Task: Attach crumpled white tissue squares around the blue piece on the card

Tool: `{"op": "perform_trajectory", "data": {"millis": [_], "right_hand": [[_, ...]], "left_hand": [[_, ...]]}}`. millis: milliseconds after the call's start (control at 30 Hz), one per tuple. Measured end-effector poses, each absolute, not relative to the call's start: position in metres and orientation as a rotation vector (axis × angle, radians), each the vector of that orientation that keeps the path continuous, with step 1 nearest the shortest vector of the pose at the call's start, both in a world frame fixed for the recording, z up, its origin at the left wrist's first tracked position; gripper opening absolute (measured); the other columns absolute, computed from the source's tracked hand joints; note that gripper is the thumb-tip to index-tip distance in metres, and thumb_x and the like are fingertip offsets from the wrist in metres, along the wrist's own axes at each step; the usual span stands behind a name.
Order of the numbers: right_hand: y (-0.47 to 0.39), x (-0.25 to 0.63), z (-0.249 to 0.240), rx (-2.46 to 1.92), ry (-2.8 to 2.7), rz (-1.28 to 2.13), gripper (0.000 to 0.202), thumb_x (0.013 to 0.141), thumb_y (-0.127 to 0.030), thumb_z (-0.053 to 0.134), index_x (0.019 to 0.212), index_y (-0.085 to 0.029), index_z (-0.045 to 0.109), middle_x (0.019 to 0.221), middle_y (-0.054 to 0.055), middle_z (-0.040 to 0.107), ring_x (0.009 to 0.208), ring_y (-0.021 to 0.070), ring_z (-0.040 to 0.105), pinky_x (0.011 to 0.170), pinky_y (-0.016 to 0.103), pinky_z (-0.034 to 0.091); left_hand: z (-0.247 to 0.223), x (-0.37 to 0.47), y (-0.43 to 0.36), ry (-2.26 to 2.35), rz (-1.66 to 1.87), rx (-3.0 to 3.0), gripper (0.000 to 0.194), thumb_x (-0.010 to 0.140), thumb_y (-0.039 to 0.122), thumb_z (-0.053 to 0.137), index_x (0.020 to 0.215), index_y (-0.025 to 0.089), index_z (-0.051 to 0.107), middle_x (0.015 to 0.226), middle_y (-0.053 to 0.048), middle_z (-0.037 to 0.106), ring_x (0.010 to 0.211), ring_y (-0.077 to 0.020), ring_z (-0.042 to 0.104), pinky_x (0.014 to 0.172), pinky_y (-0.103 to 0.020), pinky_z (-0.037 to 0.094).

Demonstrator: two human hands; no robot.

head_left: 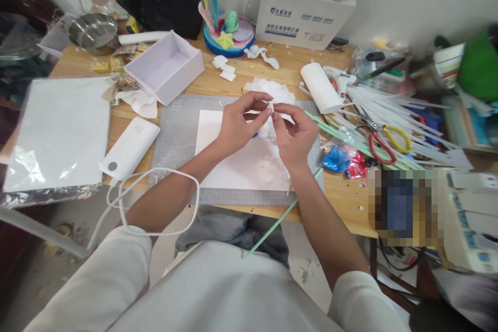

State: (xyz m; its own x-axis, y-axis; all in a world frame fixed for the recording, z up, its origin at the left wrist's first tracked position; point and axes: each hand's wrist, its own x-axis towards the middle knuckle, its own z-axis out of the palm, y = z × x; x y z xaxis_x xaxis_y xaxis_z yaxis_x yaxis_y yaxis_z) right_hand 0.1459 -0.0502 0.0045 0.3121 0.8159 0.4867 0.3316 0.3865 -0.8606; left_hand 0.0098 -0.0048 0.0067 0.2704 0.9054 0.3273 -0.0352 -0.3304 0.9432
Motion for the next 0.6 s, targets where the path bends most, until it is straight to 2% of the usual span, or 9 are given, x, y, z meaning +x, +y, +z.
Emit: {"op": "perform_trajectory", "data": {"millis": [133,400,600], "right_hand": [[-0.0498,0.1459,0.0039,-1.156,-1.241,0.485,0.011,0.087,-0.029,0.070,0.095,-0.024,0.075,0.095,0.002,0.078,0.090,0.0160,0.074,0.077,0.030,0.065],[-0.0511,0.1418,0.0104,-1.204,-1.181,0.586,0.017,0.085,-0.039,0.074,0.092,-0.023,0.075,0.089,0.001,0.079,0.084,0.0155,0.074,0.077,0.031,0.065],[-0.0519,0.1435,0.0084,-1.246,-1.197,0.536,0.013,0.088,-0.035,0.070,0.091,-0.024,0.075,0.088,0.000,0.078,0.081,0.0147,0.073,0.075,0.030,0.064]], "left_hand": [[0.0092,0.0091,-0.0060,0.855,1.225,1.589,0.034,0.088,0.044,0.071,0.112,0.020,0.067,0.096,-0.004,0.073,0.092,-0.0124,0.071,0.072,-0.019,0.060],[0.0085,0.0095,-0.0055,0.891,1.244,1.637,0.032,0.088,0.043,0.070,0.109,0.020,0.068,0.100,-0.005,0.075,0.089,-0.0123,0.072,0.068,-0.018,0.058],[0.0072,0.0100,-0.0069,0.880,1.280,1.776,0.028,0.091,0.041,0.067,0.108,0.019,0.068,0.103,-0.004,0.075,0.088,-0.0104,0.073,0.069,-0.015,0.059]]}}
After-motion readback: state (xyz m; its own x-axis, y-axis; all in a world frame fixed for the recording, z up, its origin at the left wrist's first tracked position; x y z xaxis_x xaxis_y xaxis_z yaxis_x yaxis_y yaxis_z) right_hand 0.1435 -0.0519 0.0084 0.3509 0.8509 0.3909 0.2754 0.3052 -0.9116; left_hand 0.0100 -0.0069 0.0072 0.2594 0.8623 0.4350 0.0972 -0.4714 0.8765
